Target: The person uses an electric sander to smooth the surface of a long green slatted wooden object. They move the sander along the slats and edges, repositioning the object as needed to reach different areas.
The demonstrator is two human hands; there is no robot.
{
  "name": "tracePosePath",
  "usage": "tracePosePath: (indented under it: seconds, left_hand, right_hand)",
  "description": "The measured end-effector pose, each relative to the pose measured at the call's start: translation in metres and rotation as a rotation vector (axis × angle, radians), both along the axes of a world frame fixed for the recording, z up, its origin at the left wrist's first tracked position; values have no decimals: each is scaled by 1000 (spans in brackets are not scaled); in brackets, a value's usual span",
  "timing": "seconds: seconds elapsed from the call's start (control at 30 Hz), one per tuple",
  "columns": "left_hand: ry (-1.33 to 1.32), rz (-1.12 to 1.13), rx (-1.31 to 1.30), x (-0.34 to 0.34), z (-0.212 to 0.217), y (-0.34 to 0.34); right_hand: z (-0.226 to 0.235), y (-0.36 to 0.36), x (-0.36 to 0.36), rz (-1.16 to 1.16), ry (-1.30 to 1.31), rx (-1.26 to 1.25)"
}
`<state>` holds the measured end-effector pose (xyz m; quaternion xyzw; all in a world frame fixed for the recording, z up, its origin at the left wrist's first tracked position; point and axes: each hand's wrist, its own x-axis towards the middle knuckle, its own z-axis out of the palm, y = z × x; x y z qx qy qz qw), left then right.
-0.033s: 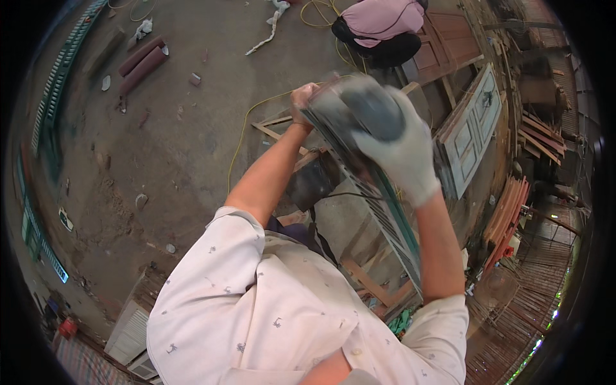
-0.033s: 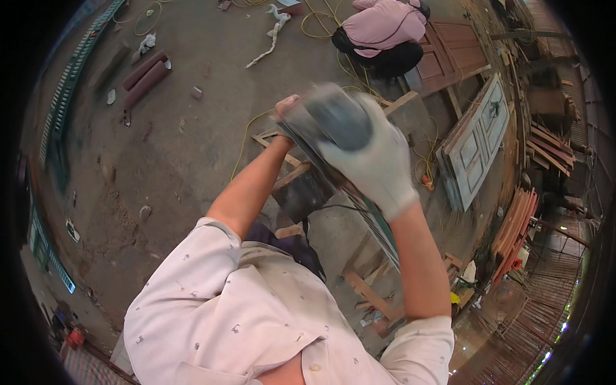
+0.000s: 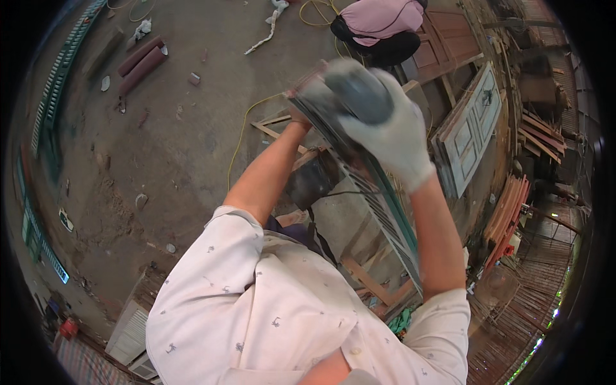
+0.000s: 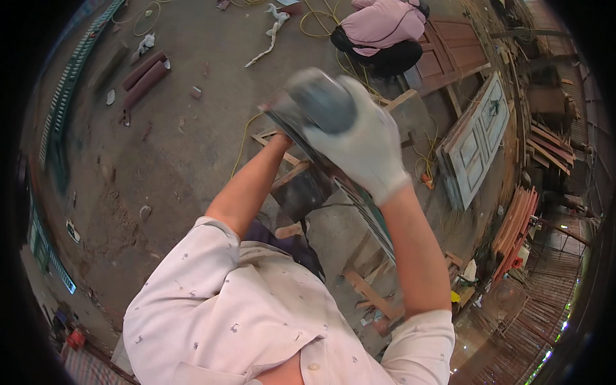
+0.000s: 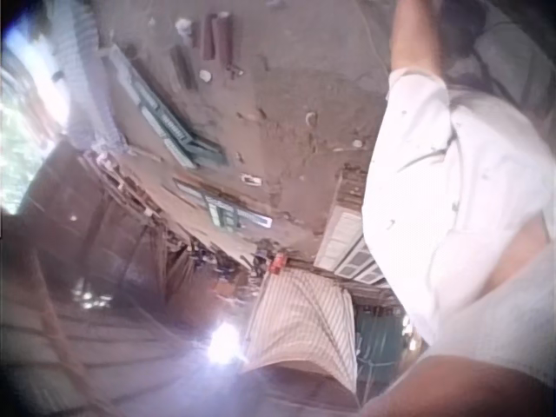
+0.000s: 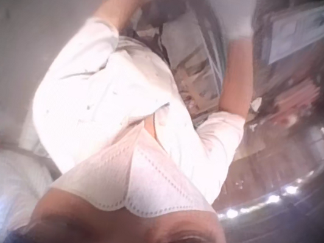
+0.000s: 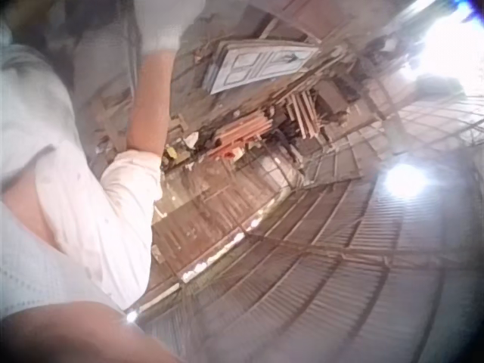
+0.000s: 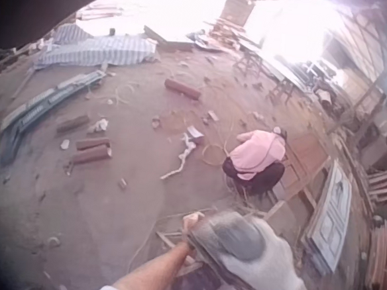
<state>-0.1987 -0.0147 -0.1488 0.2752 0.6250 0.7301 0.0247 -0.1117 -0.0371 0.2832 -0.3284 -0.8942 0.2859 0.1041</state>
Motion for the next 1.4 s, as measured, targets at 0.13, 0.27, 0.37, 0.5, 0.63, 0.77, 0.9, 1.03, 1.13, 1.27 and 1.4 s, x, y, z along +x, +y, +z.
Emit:
tracePosePath:
  seconds: [0.13, 0.27, 0.37, 0.5, 0.63, 0.77, 0.9, 1.03, 1.13, 1.27, 1.4]
  left_hand:
    - [144, -108, 15, 19, 9, 11]
    - [85, -225, -53, -29, 58, 3]
    - [-327, -340, -49, -31, 92, -9]
    - [-264, -267, -79, -17, 92, -1]
    - [-19, -168, -191, -19, 98, -8]
    - [146, -165, -240, -26, 88, -13]
    - [236, -191, -213, -21, 75, -6]
    - [255, -194, -215, -31, 64, 1]
    - [168, -164, -163, -43, 61, -2]
    - [-41, -196, -109, -27, 86, -4]
    - [-251, -183, -54, -21, 83, 1]
  right_hand:
    - [3, 12, -15, 7, -110, 43]
    - [-9, 9, 61, -77, -40, 16]
    - [-4, -24, 153, -213, -81, -25]
    - [-1, -64, 237, -330, -28, -103]
    - [-4, -45, 181, -213, -106, -5]
    - [-18, 6, 51, -48, 40, -33]
    - [0, 31, -14, 54, -65, 47]
    - [17, 24, 33, -38, -127, -69]
    - [-9, 0, 129, -154, -72, -15]
    - [-1, -64, 314, -501, -99, -194]
    - [0, -124, 434, -781, 97, -290]
